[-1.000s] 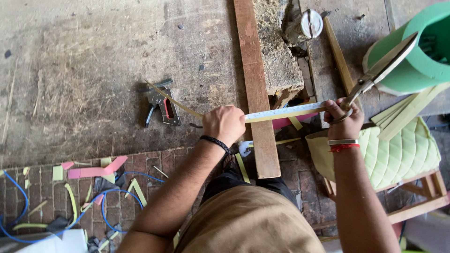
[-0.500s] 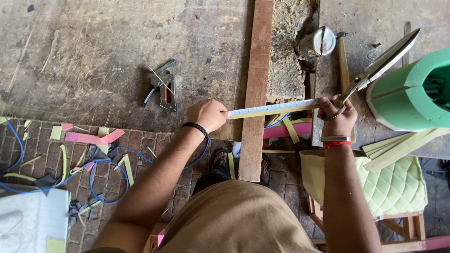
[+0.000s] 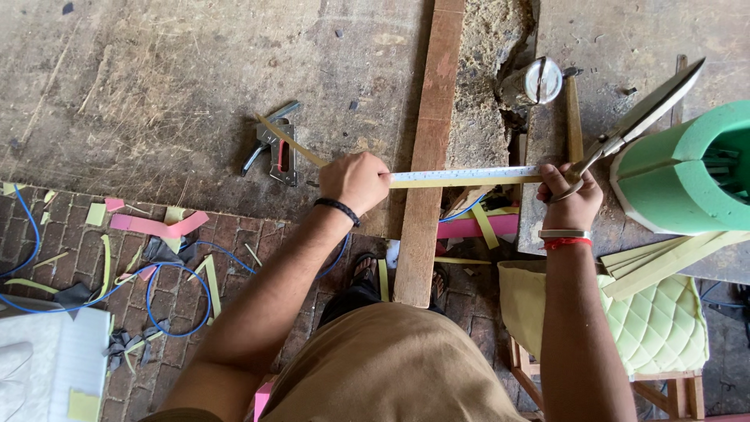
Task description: The person measures and cuts thin wooden strips, then staples them across a quilted foam cushion attached to a wooden chair frame. The person uses a measuring tape, scissors, and a pneumatic staple gun to secure the strips in place.
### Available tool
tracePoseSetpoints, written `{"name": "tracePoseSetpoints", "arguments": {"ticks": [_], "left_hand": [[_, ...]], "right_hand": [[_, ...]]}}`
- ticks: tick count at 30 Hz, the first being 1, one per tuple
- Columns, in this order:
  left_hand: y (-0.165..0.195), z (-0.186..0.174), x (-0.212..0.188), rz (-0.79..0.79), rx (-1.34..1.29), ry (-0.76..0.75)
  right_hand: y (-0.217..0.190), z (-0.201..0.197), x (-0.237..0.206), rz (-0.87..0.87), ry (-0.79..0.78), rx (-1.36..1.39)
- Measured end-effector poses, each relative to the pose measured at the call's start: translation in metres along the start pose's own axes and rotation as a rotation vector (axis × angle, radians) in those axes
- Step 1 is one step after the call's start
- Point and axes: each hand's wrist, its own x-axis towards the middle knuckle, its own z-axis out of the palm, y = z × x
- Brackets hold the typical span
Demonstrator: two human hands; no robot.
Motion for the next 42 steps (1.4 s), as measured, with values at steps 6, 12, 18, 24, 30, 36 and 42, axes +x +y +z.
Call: {"name": "tracePoseSetpoints", "arguments": {"ticks": [6, 12, 18, 24, 30, 36, 42], "left_hand": [[0.026, -0.056, -0.052, 0.003, 0.062, 0.041], [0.01, -0.073, -0.083, -0.114, 0.181, 0.225], [-0.058, -0.042, -0.042, -0.255, 0.055, 0.02], [-0.096, -0.012, -0.011, -0.263, -0.049, 0.078], [-0.082, -0.023, 0.014, -0.198, -0.139, 0.128], [-0.059, -0.026, 0.023, -0.135, -0.156, 0.1], [-0.053, -0.018, 0.024, -0.13, -0.154, 0.098]], "right_hand": [[-0.013, 0.013, -0.009, -0.013, -0.019, 0.161], [-0.008, 0.058, -0.008, 0.024, -0.147, 0.332], [0.011, 0.099, -0.019, 0.087, -0.033, -0.282], [0.025, 0.048, -0.084, 0.082, -0.106, -0.47], [0.055, 0.019, -0.17, 0.302, -0.634, -0.611], [0.061, 0.076, -0.179, 0.377, -0.812, -0.531], [0.054, 0.138, -0.174, 0.332, -0.758, -0.629]]}}
